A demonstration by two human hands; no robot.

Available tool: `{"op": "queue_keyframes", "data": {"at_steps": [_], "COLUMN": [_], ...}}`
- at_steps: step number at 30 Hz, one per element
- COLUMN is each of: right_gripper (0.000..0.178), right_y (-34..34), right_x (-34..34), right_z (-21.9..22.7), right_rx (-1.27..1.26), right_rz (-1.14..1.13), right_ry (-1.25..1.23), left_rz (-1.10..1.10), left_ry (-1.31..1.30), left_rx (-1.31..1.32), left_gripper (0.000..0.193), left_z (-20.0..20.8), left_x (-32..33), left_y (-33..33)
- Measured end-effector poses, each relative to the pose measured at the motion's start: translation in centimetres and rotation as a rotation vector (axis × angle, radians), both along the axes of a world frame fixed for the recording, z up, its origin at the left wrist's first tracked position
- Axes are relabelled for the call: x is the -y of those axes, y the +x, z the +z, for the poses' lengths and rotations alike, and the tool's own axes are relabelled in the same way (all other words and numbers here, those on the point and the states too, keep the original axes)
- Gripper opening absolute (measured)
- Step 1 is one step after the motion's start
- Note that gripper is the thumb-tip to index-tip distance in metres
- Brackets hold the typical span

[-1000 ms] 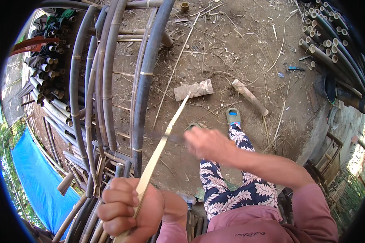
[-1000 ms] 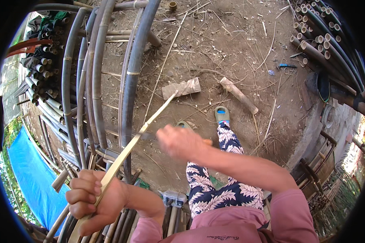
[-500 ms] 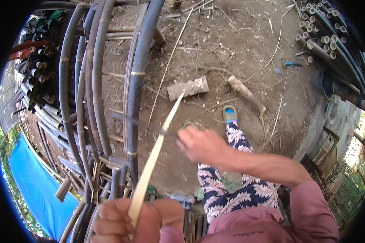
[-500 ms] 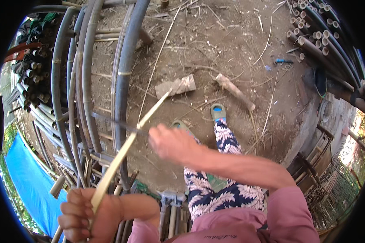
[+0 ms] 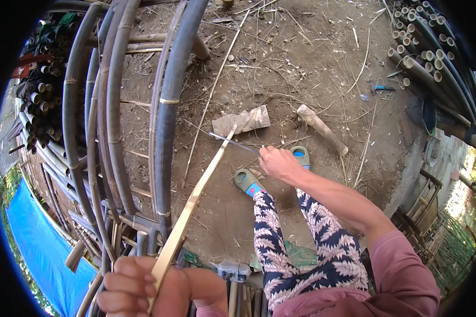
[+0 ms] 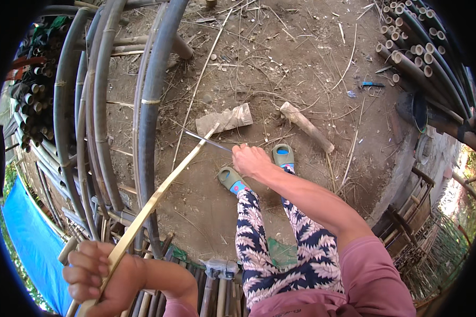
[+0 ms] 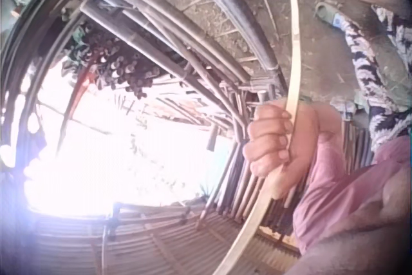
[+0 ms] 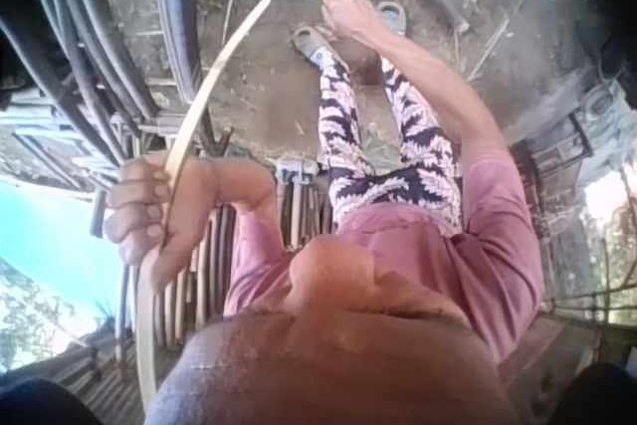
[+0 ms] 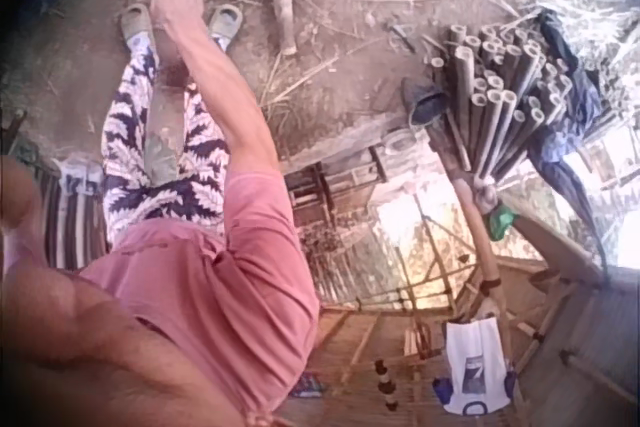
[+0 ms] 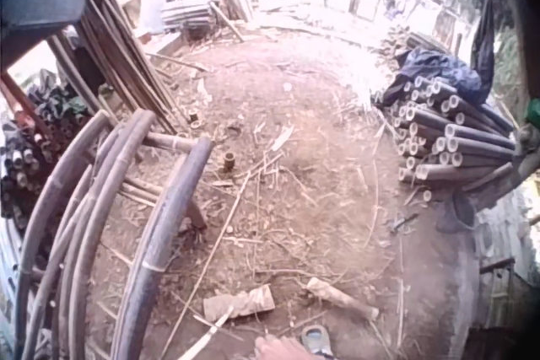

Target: The person uses a blade to shave thin strips of bamboo from a long piece, repeatedly drawing the blade along the length of the wood while holding it by hand and leaning it against a wooden block on the ground.

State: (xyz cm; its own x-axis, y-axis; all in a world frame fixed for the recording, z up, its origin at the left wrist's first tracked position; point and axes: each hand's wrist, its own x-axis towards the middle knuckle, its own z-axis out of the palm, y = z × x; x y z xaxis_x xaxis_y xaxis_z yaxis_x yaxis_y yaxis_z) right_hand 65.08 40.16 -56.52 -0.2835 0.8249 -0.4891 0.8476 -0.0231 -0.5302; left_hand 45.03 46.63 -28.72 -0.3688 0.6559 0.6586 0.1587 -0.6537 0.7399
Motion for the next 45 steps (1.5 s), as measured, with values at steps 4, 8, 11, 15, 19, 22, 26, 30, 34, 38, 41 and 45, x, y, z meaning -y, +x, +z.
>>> {"op": "queue_keyframes", "data": {"at_steps": [4, 8, 11, 15, 19, 22, 26, 30, 34, 38, 41, 45], "right_gripper": [0.024, 0.014, 0.013, 0.015, 0.015, 0.016, 0.017, 0.023, 0.031, 0.026, 0.02, 0.019], "right_y": [-4.0, -3.6, -2.4, -5.3, -7.1, -2.3, -3.2, -8.5, -9.1, -5.4, -1.5, 0.6], "right_x": [-0.2, 1.6, 1.6, 2.1, 1.8, 2.1, 1.8, 2.7, 2.4, 0.5, -1.6, -4.1], "right_z": [-4.5, -11.8, -15.9, -10.7, -10.7, -19.2, -16.1, -3.6, 7.9, 14.7, 22.7, 32.3], "right_rx": [-0.212, -0.335, -0.041, -0.408, -0.509, 0.126, -0.09, -0.805, -1.216, -1.09, -1.014, -0.914], "right_rz": [0.135, 0.093, 0.022, 0.106, 0.087, -0.004, -0.156, -0.864, -1.687, -1.733, -1.482, -1.157], "right_ry": [0.029, 0.353, 0.206, 0.349, 0.643, 0.001, 0.22, -0.126, -0.477, -0.21, -0.026, 0.158], "left_rz": [-0.022, -0.083, -0.138, -0.069, 0.005, 0.049, 0.1, 0.294, 0.474, 0.568, -0.059, -0.053], "left_ry": [-0.026, -0.013, 0.041, 0.023, -0.019, -0.072, -0.021, 0.054, -0.262, -0.635, -1.322, -0.863], "left_rx": [-0.042, -0.036, 0.049, 0.008, -0.058, -0.075, -0.067, 0.154, 0.515, 0.736, 1.063, -0.701], "left_gripper": [0.056, 0.039, 0.029, 0.028, 0.028, 0.029, 0.033, 0.032, 0.039, 0.045, 0.041, 0.047], "left_z": [-6.7, -8.1, -8.8, -9.6, -9.3, -9.0, -8.5, -3.2, 4.1, 8.3, 14.4, 21.5], "left_x": [0.9, 1.7, 1.9, 2.5, 3.3, 3.5, 2.8, 3.8, 11.5, 22.2, 29.9, 28.3], "left_y": [-0.8, -0.8, -0.9, -1.9, -2.3, -1.7, -2.7, -3.7, -6.5, -5.8, -4.4, -1.9]}}
